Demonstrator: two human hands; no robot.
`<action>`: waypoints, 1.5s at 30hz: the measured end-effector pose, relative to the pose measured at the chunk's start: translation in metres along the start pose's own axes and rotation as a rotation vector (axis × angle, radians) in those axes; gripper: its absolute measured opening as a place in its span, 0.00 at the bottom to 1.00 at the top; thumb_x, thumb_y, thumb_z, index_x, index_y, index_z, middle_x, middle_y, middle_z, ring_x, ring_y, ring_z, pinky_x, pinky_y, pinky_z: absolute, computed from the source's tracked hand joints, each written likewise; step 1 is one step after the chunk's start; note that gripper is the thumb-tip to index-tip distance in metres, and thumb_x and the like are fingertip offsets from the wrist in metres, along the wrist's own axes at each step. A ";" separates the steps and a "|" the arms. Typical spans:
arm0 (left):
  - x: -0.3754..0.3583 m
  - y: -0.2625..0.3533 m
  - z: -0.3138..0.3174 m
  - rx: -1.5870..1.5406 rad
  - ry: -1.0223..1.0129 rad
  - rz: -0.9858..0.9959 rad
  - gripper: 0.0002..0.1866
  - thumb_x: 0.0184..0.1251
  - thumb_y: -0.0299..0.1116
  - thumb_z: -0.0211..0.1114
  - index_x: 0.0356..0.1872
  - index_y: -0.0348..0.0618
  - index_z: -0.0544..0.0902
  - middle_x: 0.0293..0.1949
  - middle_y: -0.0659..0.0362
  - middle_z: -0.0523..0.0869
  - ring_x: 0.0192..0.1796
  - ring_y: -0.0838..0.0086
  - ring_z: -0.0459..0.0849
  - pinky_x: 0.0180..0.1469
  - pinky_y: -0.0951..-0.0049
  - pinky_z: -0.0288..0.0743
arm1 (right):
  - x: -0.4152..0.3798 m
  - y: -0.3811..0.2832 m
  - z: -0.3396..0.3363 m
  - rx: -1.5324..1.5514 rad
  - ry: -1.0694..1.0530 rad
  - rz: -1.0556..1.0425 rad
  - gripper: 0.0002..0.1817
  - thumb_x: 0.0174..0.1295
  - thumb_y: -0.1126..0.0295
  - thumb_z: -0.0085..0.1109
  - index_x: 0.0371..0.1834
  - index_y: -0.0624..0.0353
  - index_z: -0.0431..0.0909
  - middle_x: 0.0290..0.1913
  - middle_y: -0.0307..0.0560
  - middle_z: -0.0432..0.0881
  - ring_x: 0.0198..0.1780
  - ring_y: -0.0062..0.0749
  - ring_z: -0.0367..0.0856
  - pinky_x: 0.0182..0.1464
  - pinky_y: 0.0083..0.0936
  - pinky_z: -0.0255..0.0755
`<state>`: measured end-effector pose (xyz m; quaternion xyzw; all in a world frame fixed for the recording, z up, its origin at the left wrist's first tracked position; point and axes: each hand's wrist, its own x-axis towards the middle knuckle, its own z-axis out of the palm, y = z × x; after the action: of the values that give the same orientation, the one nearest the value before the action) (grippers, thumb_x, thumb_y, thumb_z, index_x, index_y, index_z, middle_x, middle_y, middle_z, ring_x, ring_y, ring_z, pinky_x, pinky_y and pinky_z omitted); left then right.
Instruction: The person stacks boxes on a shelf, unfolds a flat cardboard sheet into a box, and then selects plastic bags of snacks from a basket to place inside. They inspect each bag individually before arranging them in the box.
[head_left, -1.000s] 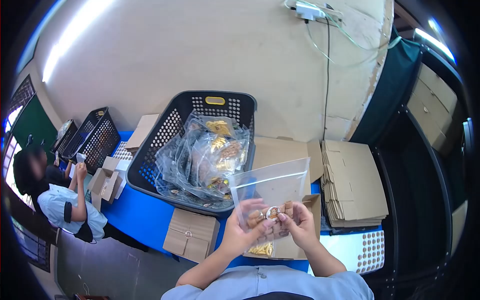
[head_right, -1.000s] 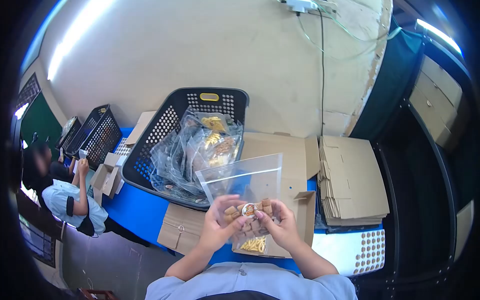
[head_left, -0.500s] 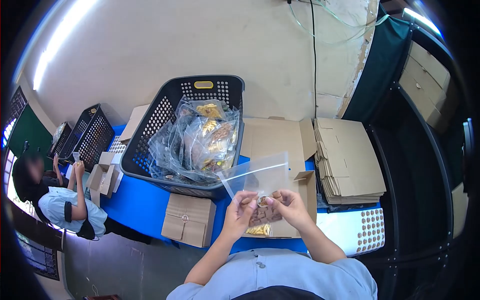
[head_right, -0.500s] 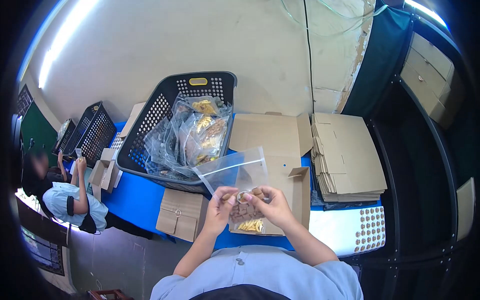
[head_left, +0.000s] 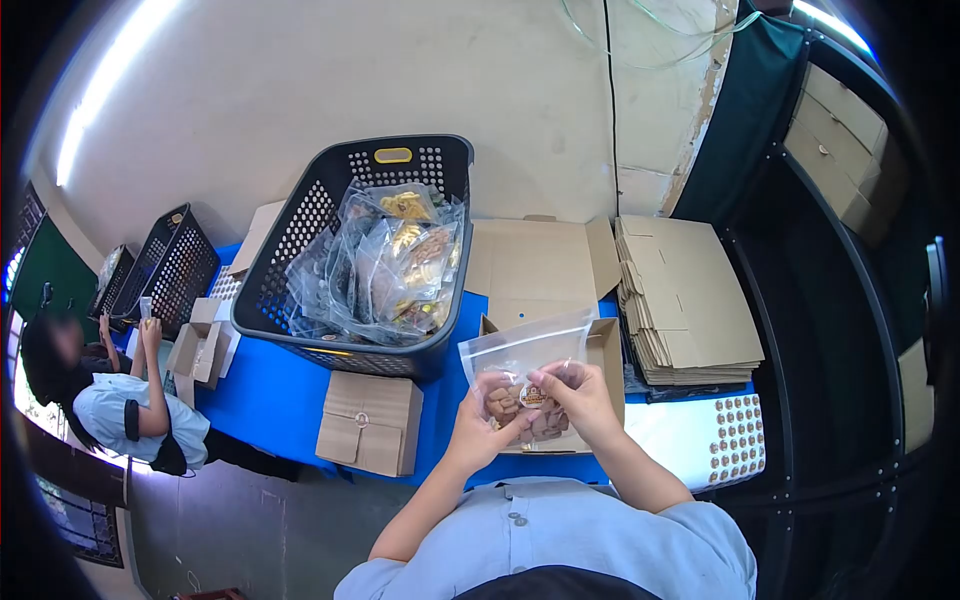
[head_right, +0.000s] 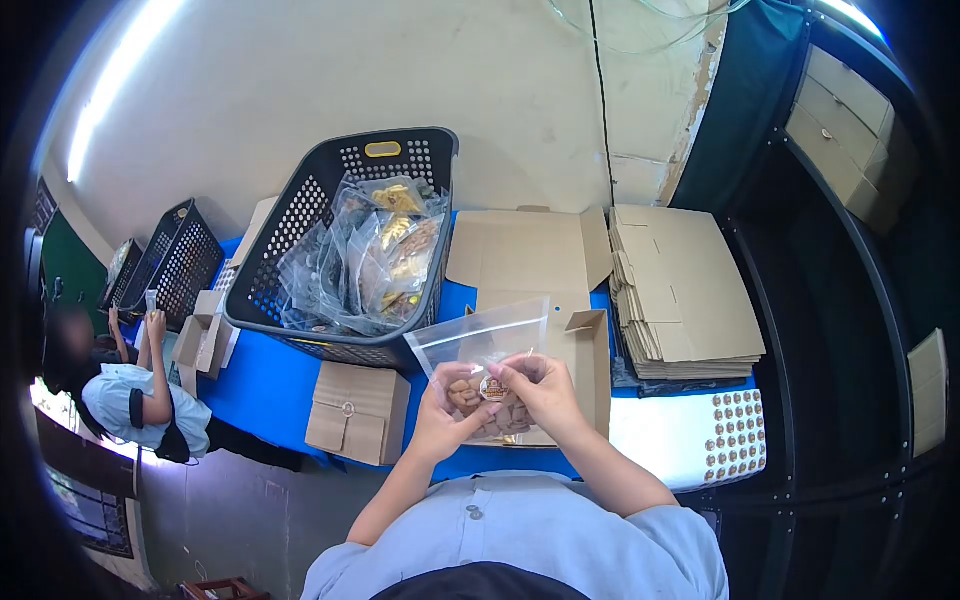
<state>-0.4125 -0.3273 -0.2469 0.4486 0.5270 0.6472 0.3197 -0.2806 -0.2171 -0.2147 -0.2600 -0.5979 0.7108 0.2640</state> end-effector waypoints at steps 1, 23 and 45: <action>0.000 0.002 0.000 0.000 -0.003 0.000 0.29 0.53 0.22 0.74 0.55 0.41 0.68 0.45 0.56 0.79 0.48 0.77 0.80 0.48 0.76 0.76 | -0.002 -0.001 0.001 0.001 0.002 -0.001 0.13 0.60 0.69 0.66 0.45 0.65 0.80 0.37 0.43 0.83 0.39 0.18 0.80 0.41 0.17 0.75; 0.005 -0.029 -0.004 -0.165 0.135 -0.110 0.17 0.58 0.27 0.73 0.47 0.36 0.81 0.34 0.59 0.87 0.38 0.77 0.85 0.46 0.76 0.78 | -0.010 0.018 -0.021 -0.130 -0.087 0.002 0.15 0.67 0.61 0.58 0.43 0.64 0.83 0.38 0.43 0.85 0.40 0.23 0.80 0.49 0.24 0.74; 0.010 -0.046 0.023 -0.077 -0.235 -0.060 0.52 0.61 0.40 0.70 0.74 0.35 0.42 0.75 0.46 0.50 0.76 0.61 0.51 0.73 0.66 0.51 | 0.006 0.057 -0.015 -0.360 0.008 -0.453 0.25 0.71 0.56 0.45 0.66 0.58 0.69 0.61 0.51 0.68 0.64 0.42 0.67 0.64 0.37 0.62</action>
<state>-0.3982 -0.2983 -0.2877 0.4928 0.4738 0.6002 0.4154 -0.2782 -0.2107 -0.2737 -0.1652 -0.7564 0.5150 0.3679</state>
